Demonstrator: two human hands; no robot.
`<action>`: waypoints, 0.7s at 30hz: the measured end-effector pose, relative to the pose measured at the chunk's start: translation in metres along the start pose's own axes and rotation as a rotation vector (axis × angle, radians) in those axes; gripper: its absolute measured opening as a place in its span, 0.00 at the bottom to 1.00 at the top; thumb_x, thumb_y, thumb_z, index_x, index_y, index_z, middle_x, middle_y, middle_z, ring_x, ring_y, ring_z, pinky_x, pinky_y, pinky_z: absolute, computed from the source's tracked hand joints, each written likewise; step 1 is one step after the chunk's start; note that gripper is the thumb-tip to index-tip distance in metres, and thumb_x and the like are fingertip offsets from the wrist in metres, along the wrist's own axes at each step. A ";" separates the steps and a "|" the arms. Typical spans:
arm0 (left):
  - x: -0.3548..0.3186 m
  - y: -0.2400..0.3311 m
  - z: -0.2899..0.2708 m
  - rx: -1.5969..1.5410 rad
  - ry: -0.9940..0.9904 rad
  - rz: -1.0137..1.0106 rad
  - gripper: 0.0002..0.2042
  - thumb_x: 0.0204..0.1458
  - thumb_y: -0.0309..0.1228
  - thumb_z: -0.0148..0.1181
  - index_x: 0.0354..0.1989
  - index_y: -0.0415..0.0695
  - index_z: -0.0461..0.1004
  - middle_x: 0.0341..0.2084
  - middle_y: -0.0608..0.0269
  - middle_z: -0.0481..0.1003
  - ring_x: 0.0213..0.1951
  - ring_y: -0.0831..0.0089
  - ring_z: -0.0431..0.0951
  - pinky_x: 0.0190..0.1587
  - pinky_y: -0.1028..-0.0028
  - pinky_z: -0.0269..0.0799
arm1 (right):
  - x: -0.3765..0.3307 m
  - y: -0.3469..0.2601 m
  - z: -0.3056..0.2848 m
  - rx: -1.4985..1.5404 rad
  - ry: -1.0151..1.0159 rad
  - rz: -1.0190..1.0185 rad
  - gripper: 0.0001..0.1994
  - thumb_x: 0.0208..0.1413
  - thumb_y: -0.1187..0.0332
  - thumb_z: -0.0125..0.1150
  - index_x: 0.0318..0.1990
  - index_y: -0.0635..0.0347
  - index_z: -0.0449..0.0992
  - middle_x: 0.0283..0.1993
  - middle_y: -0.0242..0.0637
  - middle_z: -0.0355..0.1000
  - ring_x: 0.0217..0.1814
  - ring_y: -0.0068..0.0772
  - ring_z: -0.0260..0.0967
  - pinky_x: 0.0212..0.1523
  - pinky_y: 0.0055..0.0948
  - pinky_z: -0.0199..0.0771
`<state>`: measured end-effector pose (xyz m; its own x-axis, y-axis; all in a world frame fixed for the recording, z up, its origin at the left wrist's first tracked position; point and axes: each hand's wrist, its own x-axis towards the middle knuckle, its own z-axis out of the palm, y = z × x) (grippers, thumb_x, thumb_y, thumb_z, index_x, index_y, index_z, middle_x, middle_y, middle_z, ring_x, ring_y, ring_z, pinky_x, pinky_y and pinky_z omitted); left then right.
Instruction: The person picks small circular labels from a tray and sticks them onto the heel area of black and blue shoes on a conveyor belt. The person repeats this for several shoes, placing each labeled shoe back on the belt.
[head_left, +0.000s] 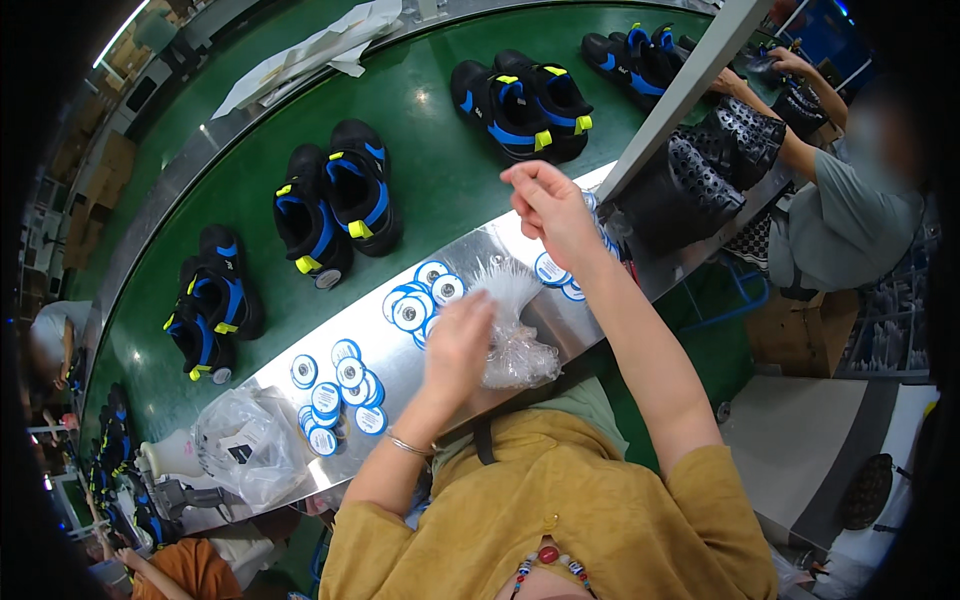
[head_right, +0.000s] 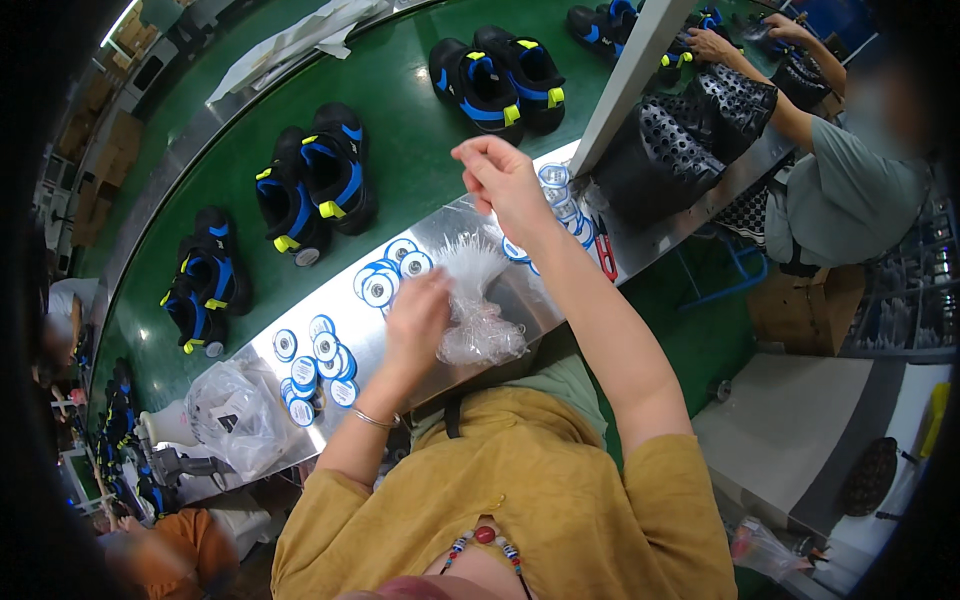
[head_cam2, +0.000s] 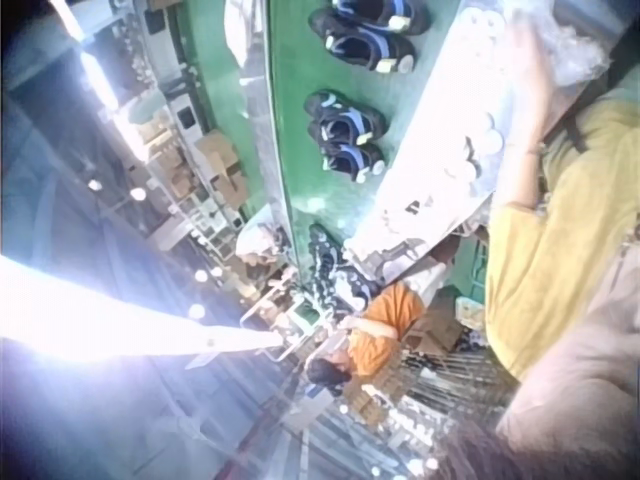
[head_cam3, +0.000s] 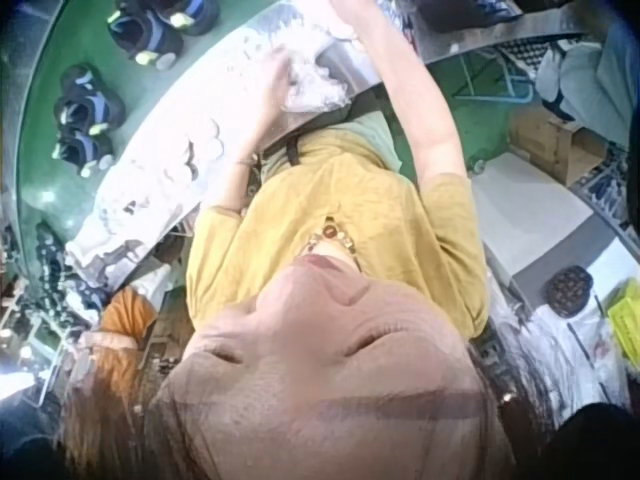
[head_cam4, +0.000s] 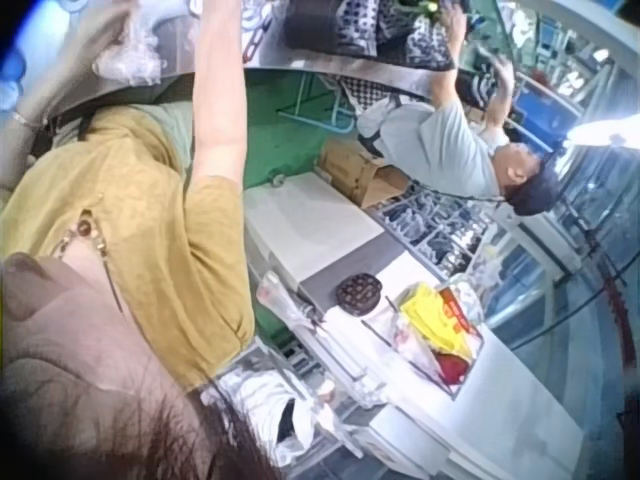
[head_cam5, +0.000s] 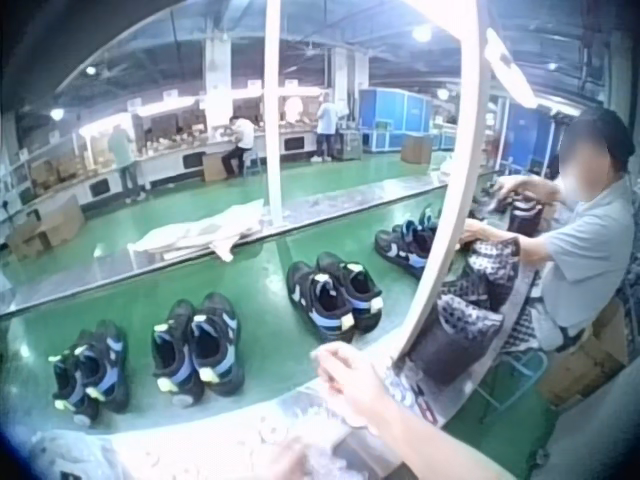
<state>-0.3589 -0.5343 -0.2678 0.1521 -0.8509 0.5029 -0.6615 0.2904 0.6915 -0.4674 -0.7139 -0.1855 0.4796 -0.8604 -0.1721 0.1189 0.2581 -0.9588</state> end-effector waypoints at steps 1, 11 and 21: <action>0.009 -0.009 -0.006 -0.016 0.116 -0.022 0.12 0.47 0.19 0.61 0.41 0.39 0.76 0.41 0.52 0.76 0.42 0.55 0.76 0.44 0.62 0.74 | -0.004 0.001 -0.004 -0.062 -0.003 0.058 0.07 0.65 0.66 0.54 0.42 0.60 0.74 0.23 0.24 0.62 0.21 0.11 0.52 0.20 0.15 0.54; 0.040 -0.053 -0.016 0.370 -0.347 -0.209 0.18 0.38 0.29 0.71 0.39 0.39 0.74 0.40 0.55 0.72 0.45 0.56 0.69 0.47 0.62 0.63 | -0.022 0.015 0.001 -0.320 -0.085 0.183 0.05 0.61 0.68 0.58 0.38 0.58 0.74 0.23 0.19 0.59 0.21 0.08 0.49 0.19 0.13 0.46; 0.050 -0.062 -0.019 -0.125 -0.220 -0.513 0.13 0.42 0.24 0.67 0.38 0.41 0.75 0.28 0.57 0.74 0.35 0.63 0.74 0.41 0.66 0.68 | -0.024 0.052 -0.007 -0.552 -0.115 0.093 0.05 0.60 0.69 0.57 0.38 0.61 0.74 0.26 0.22 0.67 0.25 0.11 0.56 0.24 0.16 0.56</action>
<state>-0.2967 -0.5866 -0.2753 0.2660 -0.9637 -0.0241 -0.4487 -0.1459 0.8817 -0.4790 -0.6836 -0.2326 0.5612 -0.7840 -0.2655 -0.3853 0.0364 -0.9221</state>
